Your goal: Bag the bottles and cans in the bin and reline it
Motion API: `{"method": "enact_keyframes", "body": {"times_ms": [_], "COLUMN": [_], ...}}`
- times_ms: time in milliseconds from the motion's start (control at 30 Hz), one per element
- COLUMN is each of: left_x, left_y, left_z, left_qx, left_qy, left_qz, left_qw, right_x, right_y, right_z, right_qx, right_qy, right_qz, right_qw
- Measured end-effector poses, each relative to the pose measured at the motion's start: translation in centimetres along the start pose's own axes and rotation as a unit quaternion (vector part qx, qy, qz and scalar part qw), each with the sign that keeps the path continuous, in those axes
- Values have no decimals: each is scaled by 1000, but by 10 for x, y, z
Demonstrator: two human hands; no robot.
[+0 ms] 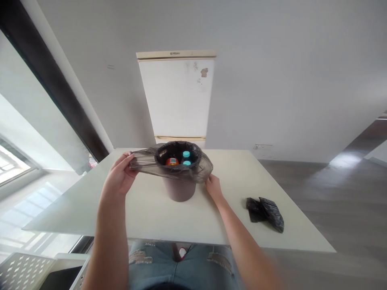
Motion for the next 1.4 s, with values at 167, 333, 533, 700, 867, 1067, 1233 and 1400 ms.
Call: {"method": "enact_keyframes", "body": {"times_ms": [167,333,533,700,867,1067,1233,1400], "left_x": [-3,-9,-10,-7,2,30,47,62], "left_y": [19,33,39,34,27,-10,-28,-19], "left_z": [-8,-15,-18,-20,-33,-58,-30,7], "left_qx": [15,17,11,13,13,25,76,139], "left_qy": [-5,3,15,31,71,157,33,-72], "left_qz": [48,91,120,106,142,-11,-196,-135], "left_qw": [999,996,993,994,987,987,977,978], "right_x": [0,-10,-17,-24,-30,-11,8,32], "right_y": [-20,-65,-110,-140,-147,-102,-111,-148], "right_z": [-4,-14,-49,-74,-79,-57,-47,-51], "right_qx": [160,409,491,608,640,542,499,446], "right_qy": [-48,-134,-63,-61,-60,-40,-107,-169], "right_qz": [39,77,28,9,6,178,259,176], "right_qw": [985,900,868,792,766,820,820,861]}}
Point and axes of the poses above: each hand's wrist, its own x-axis towards the middle knuckle, its own z-axis out of the palm, y = z × x, the point moved 5 cm from there along x, towards the middle knuckle, and after that the axes turned 1 degree about -y, right-handed, at the moved point
